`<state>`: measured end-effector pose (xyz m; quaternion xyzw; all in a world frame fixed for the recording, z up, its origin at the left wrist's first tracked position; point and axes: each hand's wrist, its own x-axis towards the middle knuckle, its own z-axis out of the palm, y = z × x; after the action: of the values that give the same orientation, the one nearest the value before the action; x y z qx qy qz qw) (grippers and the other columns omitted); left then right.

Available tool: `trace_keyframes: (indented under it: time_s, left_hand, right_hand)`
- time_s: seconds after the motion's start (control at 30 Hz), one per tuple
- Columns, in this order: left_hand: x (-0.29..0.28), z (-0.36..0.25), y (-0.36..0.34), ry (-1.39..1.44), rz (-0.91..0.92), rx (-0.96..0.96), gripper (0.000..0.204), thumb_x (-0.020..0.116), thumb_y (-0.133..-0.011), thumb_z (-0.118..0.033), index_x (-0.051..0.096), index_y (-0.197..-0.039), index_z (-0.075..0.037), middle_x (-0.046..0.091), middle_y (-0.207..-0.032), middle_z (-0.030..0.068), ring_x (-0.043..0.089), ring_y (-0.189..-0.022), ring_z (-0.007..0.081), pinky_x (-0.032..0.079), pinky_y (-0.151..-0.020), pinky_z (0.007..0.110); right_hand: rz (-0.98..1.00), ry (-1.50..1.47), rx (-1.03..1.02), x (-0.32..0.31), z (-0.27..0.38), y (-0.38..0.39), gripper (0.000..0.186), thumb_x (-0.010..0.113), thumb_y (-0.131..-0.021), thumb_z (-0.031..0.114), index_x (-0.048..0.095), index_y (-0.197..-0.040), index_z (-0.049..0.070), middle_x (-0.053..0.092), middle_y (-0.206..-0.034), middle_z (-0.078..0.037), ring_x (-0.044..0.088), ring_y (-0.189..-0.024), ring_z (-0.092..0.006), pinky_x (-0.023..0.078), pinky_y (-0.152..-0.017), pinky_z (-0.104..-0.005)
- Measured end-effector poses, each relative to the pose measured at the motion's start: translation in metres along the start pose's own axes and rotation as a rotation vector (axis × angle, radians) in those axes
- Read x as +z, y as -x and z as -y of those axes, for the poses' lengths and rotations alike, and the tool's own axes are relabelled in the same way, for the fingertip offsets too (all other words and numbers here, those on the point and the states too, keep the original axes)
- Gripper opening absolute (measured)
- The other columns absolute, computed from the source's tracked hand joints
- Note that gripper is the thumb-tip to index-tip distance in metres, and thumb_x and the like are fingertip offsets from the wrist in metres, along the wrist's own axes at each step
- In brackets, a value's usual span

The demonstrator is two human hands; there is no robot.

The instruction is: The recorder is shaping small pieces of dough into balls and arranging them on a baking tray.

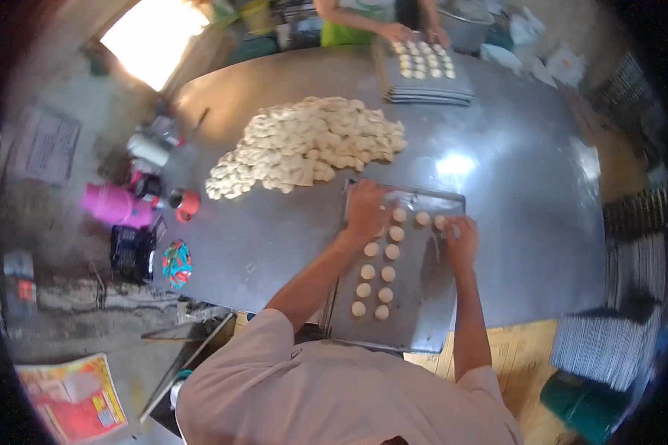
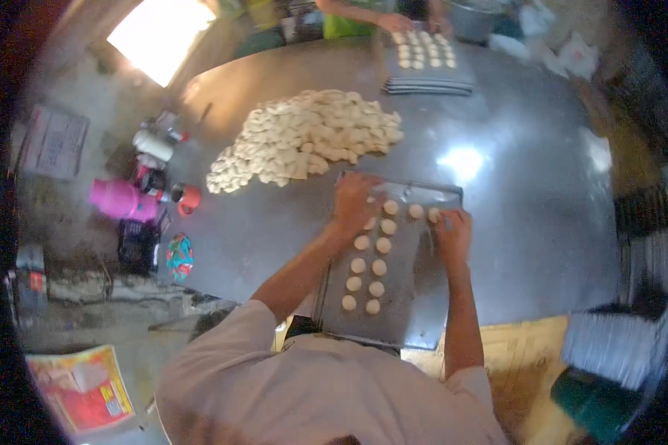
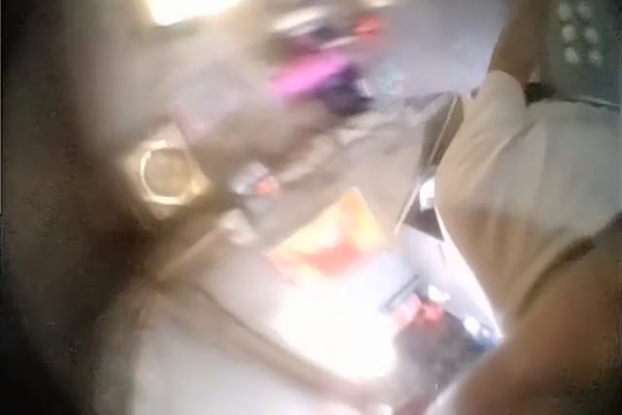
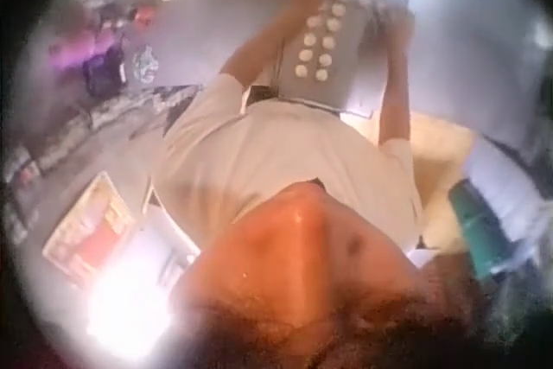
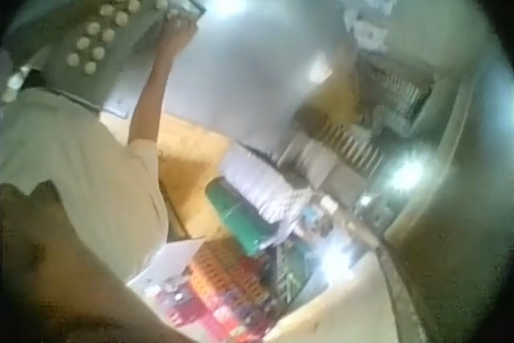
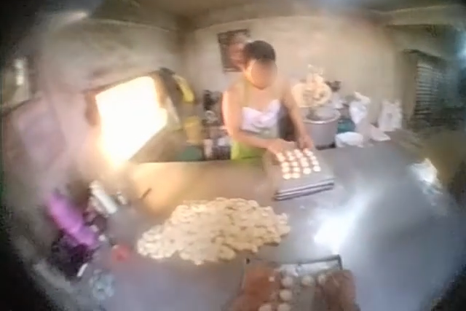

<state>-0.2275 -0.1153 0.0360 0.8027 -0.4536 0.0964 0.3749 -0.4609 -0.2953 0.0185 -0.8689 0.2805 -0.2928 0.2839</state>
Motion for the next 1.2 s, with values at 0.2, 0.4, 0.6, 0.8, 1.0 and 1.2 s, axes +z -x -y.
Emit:
trace_keyframes:
  time_s: [0.2, 0.4, 0.6, 0.8, 1.0, 1.2]
  left_hand:
    - [-0.077, 0.19, -0.018, -0.472, -0.247, -0.246, 0.031, 0.079, -0.089, -0.03, 0.076, -0.115, -0.012, 0.068, -0.117, 0.0154, 0.062, -0.115, 0.0374, 0.049, -0.093, 0.056]
    - [-0.13, 0.223, -0.011, -0.296, -0.102, -0.063, 0.032, 0.074, -0.097, -0.021, 0.071, -0.125, -0.006, 0.064, -0.112, 0.0208, 0.061, -0.112, 0.0413, 0.05, -0.096, 0.053]
    - [-0.207, 0.161, 0.152, -0.163, -0.022, -0.271, 0.029, 0.067, -0.099, -0.009, 0.068, -0.127, -0.003, 0.066, -0.114, 0.0218, 0.065, -0.105, 0.045, 0.055, -0.089, 0.054]
    - [-0.196, 0.207, 0.228, 0.004, 0.334, -0.428, 0.025, 0.071, -0.094, -0.014, 0.068, -0.118, -0.005, 0.067, -0.115, 0.0185, 0.067, -0.103, 0.0433, 0.057, -0.09, 0.053]
    - [-0.28, 0.264, 0.277, -0.294, 0.005, -0.522, 0.025, 0.07, -0.094, -0.02, 0.066, -0.113, -0.005, 0.068, -0.116, 0.016, 0.064, -0.113, 0.0393, 0.051, -0.1, 0.052]
    - [-0.257, 0.341, 0.26, -0.433, 0.373, -0.188, 0.022, 0.061, -0.104, -0.025, 0.065, -0.117, -0.008, 0.069, -0.119, 0.0142, 0.063, -0.117, 0.033, 0.051, -0.102, 0.049]
  right_hand:
    - [-0.037, -0.146, 0.068, 0.012, 0.067, -0.003, 0.015, 0.077, -0.099, 0.017, 0.076, -0.102, 0.003, 0.073, -0.101, -0.013, 0.068, -0.095, -0.0329, 0.054, -0.088, -0.0436]
    - [0.094, -0.256, 0.051, 0.098, 0.145, 0.018, 0.023, 0.079, -0.098, 0.021, 0.076, -0.112, 0.003, 0.073, -0.101, -0.013, 0.07, -0.093, -0.0318, 0.055, -0.085, -0.0427]
    - [0.218, -0.254, -0.066, 0.281, 0.198, -0.024, 0.034, 0.082, -0.096, 0.02, 0.075, -0.125, 0.004, 0.069, -0.101, -0.015, 0.07, -0.081, -0.0261, 0.056, -0.076, -0.04]
    - [0.148, -0.061, -0.12, 0.361, 0.249, -0.06, 0.024, 0.076, -0.098, 0.02, 0.07, -0.112, 0.002, 0.066, -0.102, -0.023, 0.067, -0.08, -0.0422, 0.055, -0.073, -0.0475]
    - [0.529, 0.319, 0.036, 0.308, 0.268, 0.058, 0.026, 0.069, -0.102, 0.026, 0.064, -0.105, 0.001, 0.067, -0.117, -0.025, 0.062, -0.11, -0.0472, 0.048, -0.091, -0.0611]
    - [0.379, 0.314, -0.384, 0.323, 0.26, 0.1, 0.028, 0.061, -0.105, 0.029, 0.067, -0.112, 0.002, 0.066, -0.117, -0.022, 0.06, -0.115, -0.0414, 0.046, -0.102, -0.0546]
